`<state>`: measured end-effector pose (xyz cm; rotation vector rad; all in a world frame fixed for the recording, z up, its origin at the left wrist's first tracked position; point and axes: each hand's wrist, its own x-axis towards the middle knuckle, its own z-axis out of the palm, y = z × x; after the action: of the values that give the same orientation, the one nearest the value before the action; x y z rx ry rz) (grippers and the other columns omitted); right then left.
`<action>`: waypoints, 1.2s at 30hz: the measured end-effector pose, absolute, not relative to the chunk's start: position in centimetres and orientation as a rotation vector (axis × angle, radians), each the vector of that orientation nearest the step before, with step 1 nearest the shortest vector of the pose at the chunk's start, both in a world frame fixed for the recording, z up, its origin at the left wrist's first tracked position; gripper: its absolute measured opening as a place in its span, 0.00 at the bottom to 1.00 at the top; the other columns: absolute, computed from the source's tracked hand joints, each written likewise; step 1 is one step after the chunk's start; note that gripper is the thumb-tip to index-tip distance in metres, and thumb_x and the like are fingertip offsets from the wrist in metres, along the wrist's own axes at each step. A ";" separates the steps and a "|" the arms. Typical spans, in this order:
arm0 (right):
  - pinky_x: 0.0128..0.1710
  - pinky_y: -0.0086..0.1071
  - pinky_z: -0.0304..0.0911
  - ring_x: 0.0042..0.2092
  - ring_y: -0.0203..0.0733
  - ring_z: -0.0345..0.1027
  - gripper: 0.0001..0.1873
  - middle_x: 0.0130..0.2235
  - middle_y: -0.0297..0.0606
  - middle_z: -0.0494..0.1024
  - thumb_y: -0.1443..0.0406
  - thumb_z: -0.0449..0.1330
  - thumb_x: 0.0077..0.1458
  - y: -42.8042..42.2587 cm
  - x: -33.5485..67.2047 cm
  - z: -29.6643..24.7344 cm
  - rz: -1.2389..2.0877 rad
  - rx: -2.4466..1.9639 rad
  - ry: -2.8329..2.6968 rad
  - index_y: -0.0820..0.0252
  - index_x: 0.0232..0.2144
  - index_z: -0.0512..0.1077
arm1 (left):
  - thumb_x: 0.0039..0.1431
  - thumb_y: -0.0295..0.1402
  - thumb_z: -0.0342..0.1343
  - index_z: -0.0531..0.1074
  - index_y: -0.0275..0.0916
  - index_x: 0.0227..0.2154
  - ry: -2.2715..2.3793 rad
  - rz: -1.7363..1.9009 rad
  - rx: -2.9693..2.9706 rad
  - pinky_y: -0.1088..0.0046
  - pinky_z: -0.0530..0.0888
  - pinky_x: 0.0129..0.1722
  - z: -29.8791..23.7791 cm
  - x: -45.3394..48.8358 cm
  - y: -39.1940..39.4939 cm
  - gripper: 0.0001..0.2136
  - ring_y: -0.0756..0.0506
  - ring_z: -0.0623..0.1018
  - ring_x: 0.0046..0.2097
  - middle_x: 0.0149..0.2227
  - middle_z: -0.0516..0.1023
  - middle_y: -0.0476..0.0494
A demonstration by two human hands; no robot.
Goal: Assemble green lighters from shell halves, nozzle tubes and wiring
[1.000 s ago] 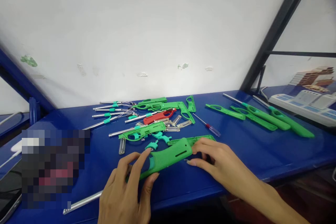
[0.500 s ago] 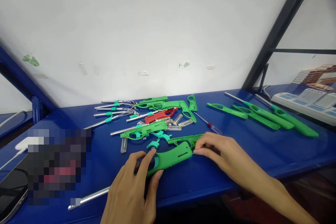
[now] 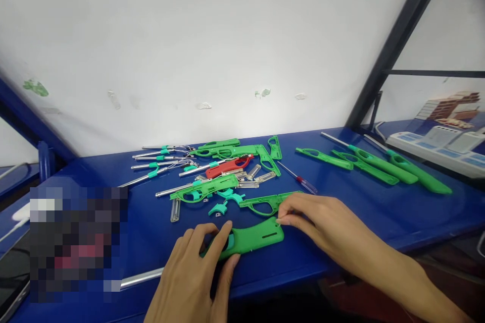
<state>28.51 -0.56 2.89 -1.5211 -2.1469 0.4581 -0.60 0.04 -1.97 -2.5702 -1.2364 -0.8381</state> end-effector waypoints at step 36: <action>0.42 0.35 0.66 0.41 0.44 0.79 0.10 0.42 0.33 0.83 0.60 0.55 0.76 -0.5 27.2 2.8 0.287 -1.488 -2.270 0.53 0.41 0.74 | 0.75 0.41 0.52 0.66 0.47 0.67 -1.212 -0.816 -2.537 0.53 0.83 0.49 -2.2 -0.5 0.1 0.21 0.37 0.83 0.48 0.52 0.78 0.39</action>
<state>27.22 -0.48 2.84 -1.4883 -2.2701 0.2875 -0.50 0.11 -2.15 -2.5370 -1.2116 -0.8165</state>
